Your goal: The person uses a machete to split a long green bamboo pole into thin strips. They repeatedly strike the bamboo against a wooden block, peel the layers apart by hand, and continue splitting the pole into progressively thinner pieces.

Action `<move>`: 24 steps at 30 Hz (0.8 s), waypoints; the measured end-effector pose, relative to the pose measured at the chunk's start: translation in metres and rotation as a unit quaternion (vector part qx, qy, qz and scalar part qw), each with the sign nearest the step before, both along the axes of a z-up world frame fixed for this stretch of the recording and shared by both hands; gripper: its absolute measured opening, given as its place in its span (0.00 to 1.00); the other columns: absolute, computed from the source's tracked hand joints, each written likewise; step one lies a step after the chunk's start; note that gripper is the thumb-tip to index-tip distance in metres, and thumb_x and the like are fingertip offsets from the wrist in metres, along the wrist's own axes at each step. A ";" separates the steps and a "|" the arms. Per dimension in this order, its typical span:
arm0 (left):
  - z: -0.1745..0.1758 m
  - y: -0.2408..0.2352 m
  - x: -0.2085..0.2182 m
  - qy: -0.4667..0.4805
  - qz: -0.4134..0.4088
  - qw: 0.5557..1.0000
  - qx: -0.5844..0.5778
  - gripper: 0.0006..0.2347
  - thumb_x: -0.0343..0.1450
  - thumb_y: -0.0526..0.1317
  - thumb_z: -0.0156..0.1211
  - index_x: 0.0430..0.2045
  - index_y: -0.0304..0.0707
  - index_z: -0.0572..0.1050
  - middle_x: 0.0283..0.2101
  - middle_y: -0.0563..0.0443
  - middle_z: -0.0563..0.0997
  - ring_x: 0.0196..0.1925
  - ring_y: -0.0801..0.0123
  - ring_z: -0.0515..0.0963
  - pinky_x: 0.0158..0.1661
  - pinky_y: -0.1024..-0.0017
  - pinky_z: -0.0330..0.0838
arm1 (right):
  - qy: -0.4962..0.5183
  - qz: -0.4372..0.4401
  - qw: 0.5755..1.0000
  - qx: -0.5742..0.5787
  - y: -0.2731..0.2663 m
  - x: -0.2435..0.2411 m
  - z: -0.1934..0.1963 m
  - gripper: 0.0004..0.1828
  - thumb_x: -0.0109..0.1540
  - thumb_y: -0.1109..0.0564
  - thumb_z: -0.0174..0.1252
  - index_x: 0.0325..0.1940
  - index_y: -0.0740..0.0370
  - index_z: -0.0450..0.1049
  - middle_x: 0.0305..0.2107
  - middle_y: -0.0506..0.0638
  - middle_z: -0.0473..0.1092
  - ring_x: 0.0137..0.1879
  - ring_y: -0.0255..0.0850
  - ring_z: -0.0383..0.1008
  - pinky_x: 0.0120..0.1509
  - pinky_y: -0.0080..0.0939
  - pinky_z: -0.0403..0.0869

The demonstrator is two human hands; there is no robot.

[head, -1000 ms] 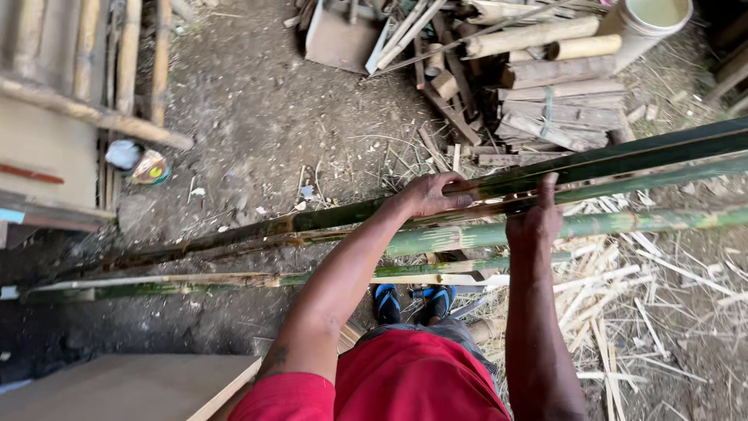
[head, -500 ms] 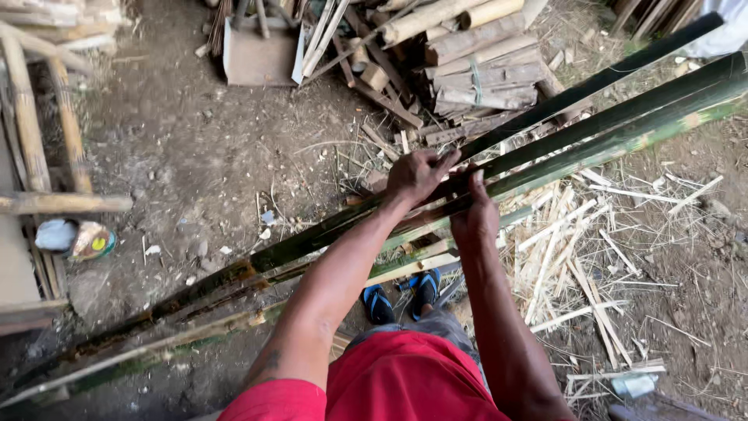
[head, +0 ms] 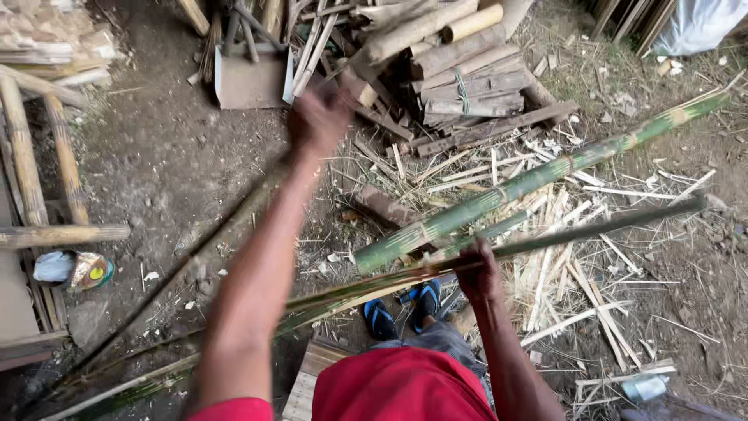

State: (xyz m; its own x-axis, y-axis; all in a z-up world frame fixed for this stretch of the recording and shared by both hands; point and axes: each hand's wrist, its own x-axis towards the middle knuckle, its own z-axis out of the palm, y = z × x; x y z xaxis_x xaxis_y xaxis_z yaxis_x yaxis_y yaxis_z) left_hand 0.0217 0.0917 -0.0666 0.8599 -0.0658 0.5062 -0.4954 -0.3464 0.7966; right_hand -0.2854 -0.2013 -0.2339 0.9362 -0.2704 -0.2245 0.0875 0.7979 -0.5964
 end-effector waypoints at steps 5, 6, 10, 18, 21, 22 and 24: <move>-0.112 -0.122 -0.145 0.270 -0.210 0.927 0.155 0.32 0.70 0.75 0.39 0.23 0.45 0.72 0.19 0.59 0.70 0.16 0.77 0.66 0.16 0.71 0.64 | 0.059 0.052 0.992 -0.096 0.006 0.078 0.048 0.38 0.61 0.45 0.60 0.72 0.61 0.60 0.53 0.47 0.73 0.54 0.43 0.73 0.58 0.45 0.74; -0.123 -0.126 -0.161 0.278 -0.227 0.910 0.209 0.32 0.71 0.74 0.41 0.30 0.41 0.76 0.25 0.51 0.76 0.19 0.72 0.73 0.19 0.69 0.71 | 0.100 0.055 0.989 -0.098 0.010 0.079 0.056 0.37 0.59 0.41 0.58 0.69 0.61 0.62 0.56 0.46 0.73 0.58 0.46 0.75 0.62 0.49 0.76; -0.143 -0.068 -0.162 0.276 -0.275 0.912 0.131 0.46 0.64 0.71 0.54 0.71 0.38 0.56 0.68 0.36 0.68 0.60 0.55 0.76 0.54 0.50 0.72 | 0.065 0.050 0.985 -0.154 -0.010 0.067 0.074 0.31 0.65 0.40 0.58 0.63 0.63 0.67 0.58 0.55 0.70 0.67 0.45 0.69 0.75 0.50 0.66; -0.221 0.054 -0.196 0.441 -0.362 0.761 0.308 0.41 0.56 0.61 0.73 0.63 0.41 0.68 0.58 0.41 0.81 0.57 0.55 0.82 0.60 0.57 0.73 | 0.047 -0.087 0.968 -0.230 -0.113 0.079 0.076 0.35 0.68 0.32 0.52 0.66 0.63 0.69 0.58 0.56 0.74 0.66 0.48 0.71 0.75 0.54 0.68; -0.204 0.015 -0.165 0.411 -0.336 0.768 0.359 0.38 0.58 0.59 0.73 0.62 0.47 0.68 0.56 0.45 0.82 0.54 0.57 0.84 0.56 0.58 0.77 | 0.151 -0.188 0.952 -0.190 -0.145 0.065 0.065 0.32 0.66 0.33 0.51 0.62 0.59 0.68 0.50 0.51 0.73 0.58 0.44 0.72 0.63 0.49 0.72; -0.193 0.004 -0.154 0.429 -0.291 0.756 0.400 0.38 0.61 0.60 0.70 0.66 0.49 0.64 0.54 0.43 0.83 0.50 0.55 0.85 0.51 0.57 0.80 | 0.151 -0.237 0.945 -0.165 -0.154 0.052 0.059 0.30 0.67 0.34 0.52 0.60 0.59 0.68 0.46 0.50 0.72 0.53 0.42 0.71 0.59 0.47 0.72; -0.172 -0.019 -0.129 0.401 -0.226 0.790 0.405 0.40 0.64 0.59 0.66 0.72 0.51 0.56 0.49 0.42 0.84 0.40 0.55 0.85 0.41 0.58 0.81 | 0.148 -0.333 0.924 -0.118 -0.175 0.025 0.043 0.26 0.69 0.35 0.54 0.54 0.59 0.69 0.38 0.47 0.69 0.44 0.38 0.68 0.49 0.42 0.72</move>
State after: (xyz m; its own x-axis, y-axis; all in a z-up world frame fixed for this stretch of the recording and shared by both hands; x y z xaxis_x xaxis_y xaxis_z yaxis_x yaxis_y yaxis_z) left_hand -0.1072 0.0726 -0.2390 0.6789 -0.4804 -0.5553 -0.1617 -0.8355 0.5251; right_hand -0.2606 -0.3762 -0.1907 0.4521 -0.8378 -0.3060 0.3168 0.4716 -0.8229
